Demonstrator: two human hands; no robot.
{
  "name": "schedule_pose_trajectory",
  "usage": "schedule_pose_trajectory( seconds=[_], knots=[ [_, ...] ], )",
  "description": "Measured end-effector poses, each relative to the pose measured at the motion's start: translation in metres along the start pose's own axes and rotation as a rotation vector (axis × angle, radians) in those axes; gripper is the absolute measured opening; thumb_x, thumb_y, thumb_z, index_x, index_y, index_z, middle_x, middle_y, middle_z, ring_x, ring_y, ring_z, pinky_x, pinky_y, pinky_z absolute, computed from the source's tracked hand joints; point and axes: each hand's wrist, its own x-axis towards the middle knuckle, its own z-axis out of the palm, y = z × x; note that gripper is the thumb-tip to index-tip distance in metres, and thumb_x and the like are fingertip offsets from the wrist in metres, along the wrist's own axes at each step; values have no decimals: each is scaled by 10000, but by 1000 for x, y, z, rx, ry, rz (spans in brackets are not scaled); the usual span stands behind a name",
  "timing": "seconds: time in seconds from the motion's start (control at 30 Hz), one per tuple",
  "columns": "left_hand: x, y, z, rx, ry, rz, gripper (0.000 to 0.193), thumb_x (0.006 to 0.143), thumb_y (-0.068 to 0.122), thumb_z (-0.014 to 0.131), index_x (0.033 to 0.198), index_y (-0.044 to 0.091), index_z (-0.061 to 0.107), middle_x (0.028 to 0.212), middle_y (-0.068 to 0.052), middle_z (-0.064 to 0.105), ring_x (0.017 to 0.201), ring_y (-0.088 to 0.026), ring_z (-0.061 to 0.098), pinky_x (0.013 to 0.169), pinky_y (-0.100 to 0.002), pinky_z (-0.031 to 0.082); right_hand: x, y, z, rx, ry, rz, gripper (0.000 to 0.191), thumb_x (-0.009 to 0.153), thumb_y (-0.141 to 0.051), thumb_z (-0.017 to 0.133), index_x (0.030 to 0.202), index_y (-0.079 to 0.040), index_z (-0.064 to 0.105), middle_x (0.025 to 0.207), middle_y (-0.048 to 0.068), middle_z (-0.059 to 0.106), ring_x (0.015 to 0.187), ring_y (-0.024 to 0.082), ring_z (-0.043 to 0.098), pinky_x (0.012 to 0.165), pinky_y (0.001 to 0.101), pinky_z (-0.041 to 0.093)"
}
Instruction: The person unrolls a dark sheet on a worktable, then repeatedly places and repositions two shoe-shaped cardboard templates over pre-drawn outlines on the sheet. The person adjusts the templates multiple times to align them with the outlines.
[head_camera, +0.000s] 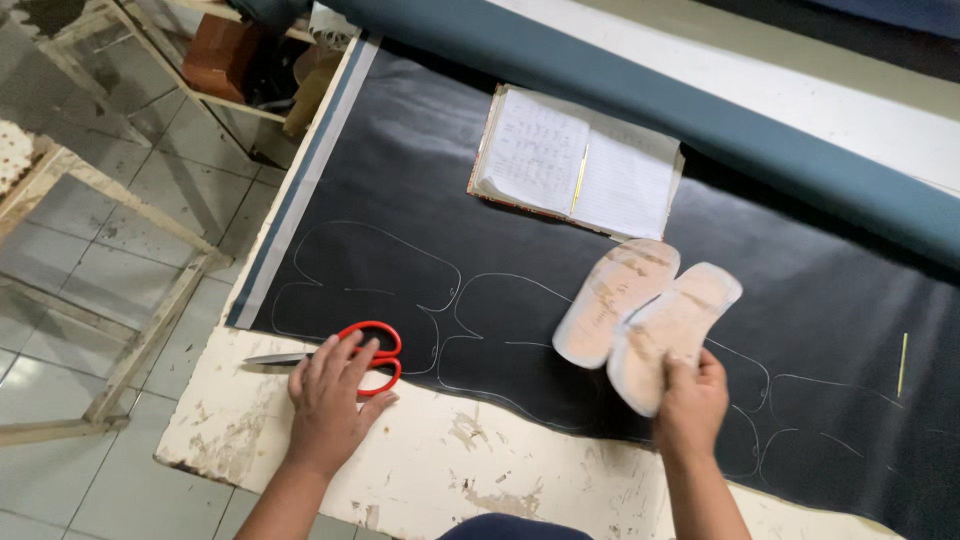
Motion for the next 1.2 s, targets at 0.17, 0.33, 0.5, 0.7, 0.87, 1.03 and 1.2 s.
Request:
schedule_pose_trajectory(
  seconds=[0.17, 0.33, 0.5, 0.7, 0.87, 1.03, 1.2],
  knots=[
    [9, -4, -25, -34, -94, -4, 756, 645, 482, 862, 1302, 171, 655, 1229, -19, 569, 1299, -248, 426, 1134, -481, 266, 6, 2, -41, -567, 117, -150, 573, 971, -167, 686, 1423, 76, 430, 1220, 187, 633, 1058, 214, 615, 912, 332, 496],
    [32, 0, -46, -71, 72, 81, 665, 599, 375, 896, 1182, 122, 701, 1129, -42, 575, 1224, -277, 461, 1075, -491, 321, -6, 19, -74, -768, 86, -313, 536, 990, -208, 663, 1435, 46, 504, 1333, 173, 613, 1149, 243, 616, 979, 356, 498],
    [111, 13, -41, 9, 201, 284, 654, 621, 337, 899, 1203, 118, 699, 1174, -77, 575, 1215, -305, 480, 1055, -510, 339, -9, 39, -76, -1157, 74, -527, 514, 933, -278, 660, 1380, -35, 585, 1405, 161, 599, 1289, 340, 549, 1118, 446, 419],
    [231, 36, -21, 102, 168, 392, 631, 634, 330, 897, 1212, 176, 695, 1181, -53, 591, 1222, -293, 492, 1060, -498, 372, -4, 39, -72, -1266, 121, -562, 617, 973, -419, 549, 1437, -12, 530, 1563, 179, 457, 1492, 343, 356, 1236, 530, 196],
    [293, 51, -8, 182, 59, 371, 632, 698, 394, 876, 1261, 180, 687, 1276, -57, 619, 1236, -313, 539, 1025, -453, 481, 0, 30, -70, -1308, 83, -440, 637, 957, -418, 548, 1462, -32, 495, 1605, 150, 396, 1522, 313, 288, 1239, 510, 150],
    [286, 45, 5, 76, 48, 362, 671, 784, 326, 822, 1412, 162, 652, 1500, -131, 529, 1377, -359, 481, 1128, -475, 430, -4, 25, -71, -1322, 80, -435, 646, 950, -415, 587, 1458, -24, 503, 1579, 167, 414, 1494, 317, 307, 1221, 517, 154],
    [196, 66, 46, -21, 100, 396, 622, 926, 342, 647, 1481, 76, 562, 1620, -248, 400, 1526, -431, 337, 1236, -540, 281, 9, 19, -82, -1366, 72, -244, 429, 999, -458, 573, 1307, -166, 638, 1455, 0, 592, 1448, 182, 492, 1244, 421, 284]
  ],
)
